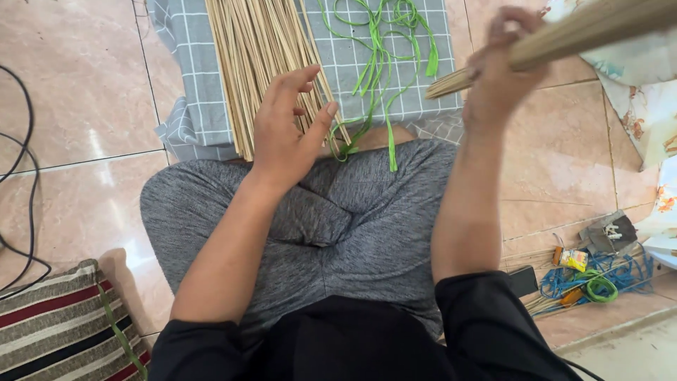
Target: Gathering thin bamboo sticks into bundles and tying them securely with green plastic string.
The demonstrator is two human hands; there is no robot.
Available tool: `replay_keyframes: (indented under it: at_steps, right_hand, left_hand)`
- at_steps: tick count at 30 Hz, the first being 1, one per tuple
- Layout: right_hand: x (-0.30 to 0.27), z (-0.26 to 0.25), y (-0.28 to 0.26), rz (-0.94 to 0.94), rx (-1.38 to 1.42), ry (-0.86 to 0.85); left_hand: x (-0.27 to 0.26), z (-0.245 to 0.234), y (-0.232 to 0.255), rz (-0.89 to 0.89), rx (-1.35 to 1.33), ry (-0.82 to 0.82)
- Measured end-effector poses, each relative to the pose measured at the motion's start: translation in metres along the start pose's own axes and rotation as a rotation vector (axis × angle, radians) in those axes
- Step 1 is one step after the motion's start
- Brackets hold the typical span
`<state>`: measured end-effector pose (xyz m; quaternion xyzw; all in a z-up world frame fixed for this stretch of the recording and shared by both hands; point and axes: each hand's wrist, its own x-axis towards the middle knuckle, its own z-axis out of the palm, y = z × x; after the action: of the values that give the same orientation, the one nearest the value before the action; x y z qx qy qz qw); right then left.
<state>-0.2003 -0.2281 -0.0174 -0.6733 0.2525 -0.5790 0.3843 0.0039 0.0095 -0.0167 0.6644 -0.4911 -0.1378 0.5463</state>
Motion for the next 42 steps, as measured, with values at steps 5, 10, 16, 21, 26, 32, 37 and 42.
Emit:
replay_keyframes:
  at_steps: [5, 10, 16, 21, 26, 32, 37, 42]
  right_hand:
    - [-0.014, 0.008, 0.016, 0.191, 0.023, 0.033]
    - [-0.016, 0.008, 0.014, 0.184, 0.045, -0.001]
    - [-0.015, 0.012, 0.016, 0.192, 0.114, 0.079]
    - [-0.018, 0.019, 0.013, 0.262, 0.052, 0.100]
    - [-0.018, 0.020, 0.010, 0.229, 0.076, 0.074]
    - [-0.015, 0.034, -0.033, 0.225, -0.030, -0.002]
    - [-0.024, 0.057, -0.092, 0.150, -0.155, -0.153]
    - [-0.027, 0.084, -0.112, 0.381, 0.080, -0.476]
  left_hand:
    - [-0.001, 0.003, 0.001, 0.025, -0.011, -0.002]
    - [-0.001, 0.003, 0.000, 0.038, -0.010, -0.017]
    - [0.003, -0.003, -0.003, 0.010, -0.079, 0.034]
    - [0.001, 0.000, 0.000, -0.067, -0.204, 0.034]
    - [0.020, 0.022, 0.018, -0.036, -0.280, -0.004]
    - [0.075, 0.063, 0.058, 0.178, -0.126, -0.097]
    - [0.114, 0.053, 0.094, 0.274, -0.368, -0.259]
    - [0.111, 0.022, 0.085, 0.152, -0.412, -0.200]
